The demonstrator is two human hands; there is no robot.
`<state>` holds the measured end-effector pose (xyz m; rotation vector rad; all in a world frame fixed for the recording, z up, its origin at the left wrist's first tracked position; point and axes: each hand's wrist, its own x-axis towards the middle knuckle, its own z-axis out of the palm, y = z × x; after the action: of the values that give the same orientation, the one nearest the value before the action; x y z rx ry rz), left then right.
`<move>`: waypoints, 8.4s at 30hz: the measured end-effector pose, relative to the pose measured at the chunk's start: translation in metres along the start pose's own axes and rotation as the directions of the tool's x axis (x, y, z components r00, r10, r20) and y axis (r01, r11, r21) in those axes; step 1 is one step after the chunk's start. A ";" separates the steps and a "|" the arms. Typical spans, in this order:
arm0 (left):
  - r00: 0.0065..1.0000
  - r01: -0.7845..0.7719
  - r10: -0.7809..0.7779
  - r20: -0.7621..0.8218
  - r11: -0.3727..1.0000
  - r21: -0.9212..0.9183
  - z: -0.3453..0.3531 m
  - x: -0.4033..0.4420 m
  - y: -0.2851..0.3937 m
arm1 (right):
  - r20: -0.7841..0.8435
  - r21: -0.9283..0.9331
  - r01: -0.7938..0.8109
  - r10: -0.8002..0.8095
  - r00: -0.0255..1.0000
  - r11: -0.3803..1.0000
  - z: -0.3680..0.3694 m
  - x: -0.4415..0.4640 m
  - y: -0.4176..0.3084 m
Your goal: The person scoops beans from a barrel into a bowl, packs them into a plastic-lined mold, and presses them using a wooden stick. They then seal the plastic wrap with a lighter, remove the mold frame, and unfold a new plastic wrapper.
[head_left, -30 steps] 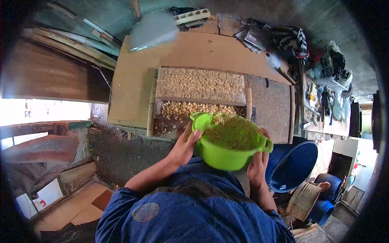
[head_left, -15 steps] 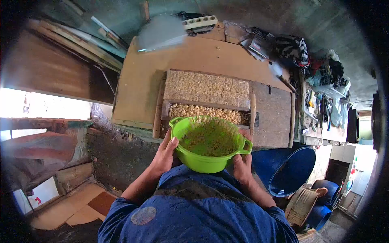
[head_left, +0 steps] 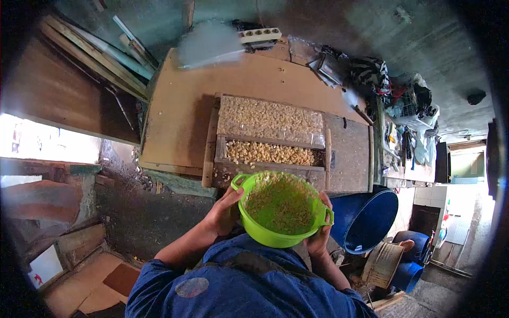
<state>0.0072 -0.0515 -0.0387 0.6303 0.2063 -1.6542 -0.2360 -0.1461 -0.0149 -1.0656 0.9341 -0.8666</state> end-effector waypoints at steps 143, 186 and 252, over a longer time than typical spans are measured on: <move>0.823 -0.471 -0.051 0.566 -0.618 0.629 0.160 0.493 -0.614 | -0.749 -0.217 -0.594 0.259 0.610 0.775 -0.732 0.097 0.326; 0.940 0.009 -0.296 0.169 0.516 0.857 0.148 0.209 -0.687 | -0.618 0.665 0.168 0.410 0.671 0.728 -0.583 -0.170 -0.017; 0.770 -0.536 0.626 -0.122 0.738 0.410 0.042 -0.040 -0.127 | 0.512 0.195 0.060 -0.154 0.845 0.979 -0.044 0.081 0.009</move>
<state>-0.1240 -0.0126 -0.0107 1.0635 -0.1154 -0.9851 -0.2465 -0.2323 -0.0483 -1.1319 0.3321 -0.6768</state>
